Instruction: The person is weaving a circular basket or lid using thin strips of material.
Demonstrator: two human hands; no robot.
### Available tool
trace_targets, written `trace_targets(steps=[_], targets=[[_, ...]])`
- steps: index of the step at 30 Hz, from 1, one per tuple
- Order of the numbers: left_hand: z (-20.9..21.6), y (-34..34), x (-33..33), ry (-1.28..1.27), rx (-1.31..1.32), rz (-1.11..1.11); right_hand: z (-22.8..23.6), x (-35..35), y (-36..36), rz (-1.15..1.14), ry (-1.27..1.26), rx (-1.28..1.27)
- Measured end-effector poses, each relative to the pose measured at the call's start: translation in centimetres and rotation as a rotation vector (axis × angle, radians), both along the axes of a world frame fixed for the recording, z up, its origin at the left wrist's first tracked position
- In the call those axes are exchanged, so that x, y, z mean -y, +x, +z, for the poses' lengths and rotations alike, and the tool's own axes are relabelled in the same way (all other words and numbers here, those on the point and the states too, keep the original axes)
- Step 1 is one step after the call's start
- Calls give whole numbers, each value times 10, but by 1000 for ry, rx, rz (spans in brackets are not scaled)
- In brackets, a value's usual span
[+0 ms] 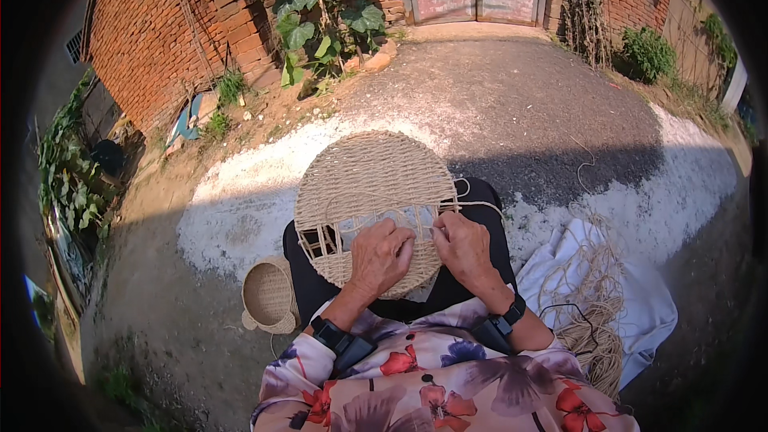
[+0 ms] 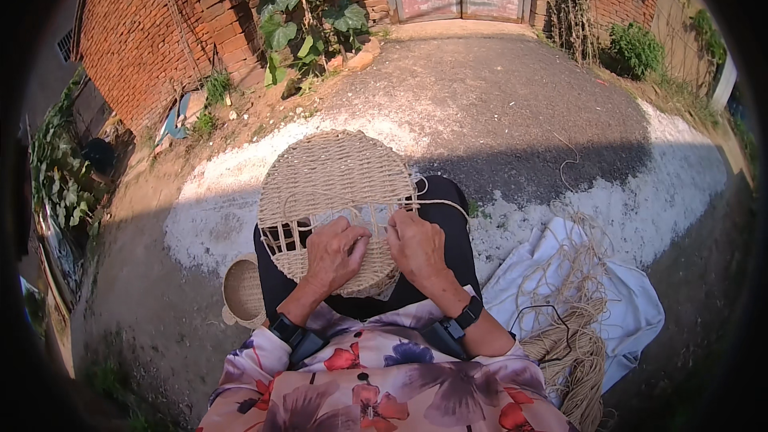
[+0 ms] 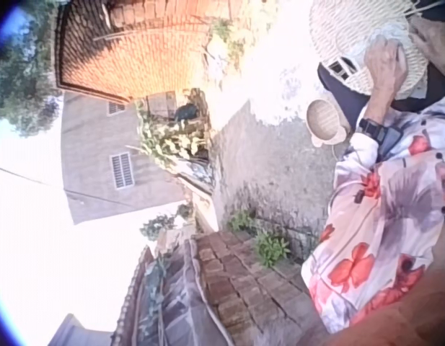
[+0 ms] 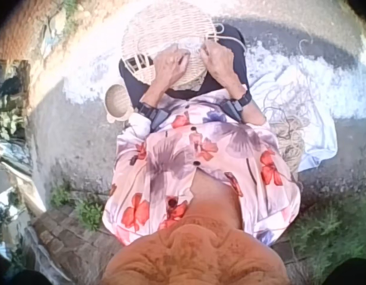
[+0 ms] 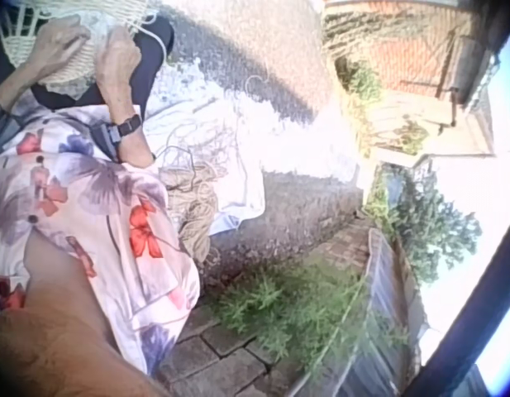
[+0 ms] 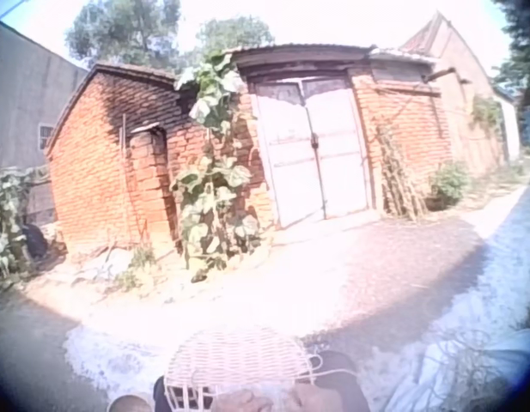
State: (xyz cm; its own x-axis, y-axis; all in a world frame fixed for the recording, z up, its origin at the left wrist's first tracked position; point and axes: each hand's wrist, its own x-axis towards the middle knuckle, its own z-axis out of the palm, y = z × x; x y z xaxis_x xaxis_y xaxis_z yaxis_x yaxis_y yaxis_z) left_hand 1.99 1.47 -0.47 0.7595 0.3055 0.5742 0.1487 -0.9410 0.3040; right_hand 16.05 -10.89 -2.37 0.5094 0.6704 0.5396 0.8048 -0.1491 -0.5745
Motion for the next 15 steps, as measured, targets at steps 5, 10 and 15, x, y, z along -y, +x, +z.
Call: trace_targets(steps=[5,10,15], targets=[[-3,2,-1,-12,17,-12,-6,21,36,-268,95,-175],[-1,3,3,-30,-2,8,19,20,11,-17,154,-72],[-1,3,2,-20,-13,12,17,-5,4,54,11,304]])
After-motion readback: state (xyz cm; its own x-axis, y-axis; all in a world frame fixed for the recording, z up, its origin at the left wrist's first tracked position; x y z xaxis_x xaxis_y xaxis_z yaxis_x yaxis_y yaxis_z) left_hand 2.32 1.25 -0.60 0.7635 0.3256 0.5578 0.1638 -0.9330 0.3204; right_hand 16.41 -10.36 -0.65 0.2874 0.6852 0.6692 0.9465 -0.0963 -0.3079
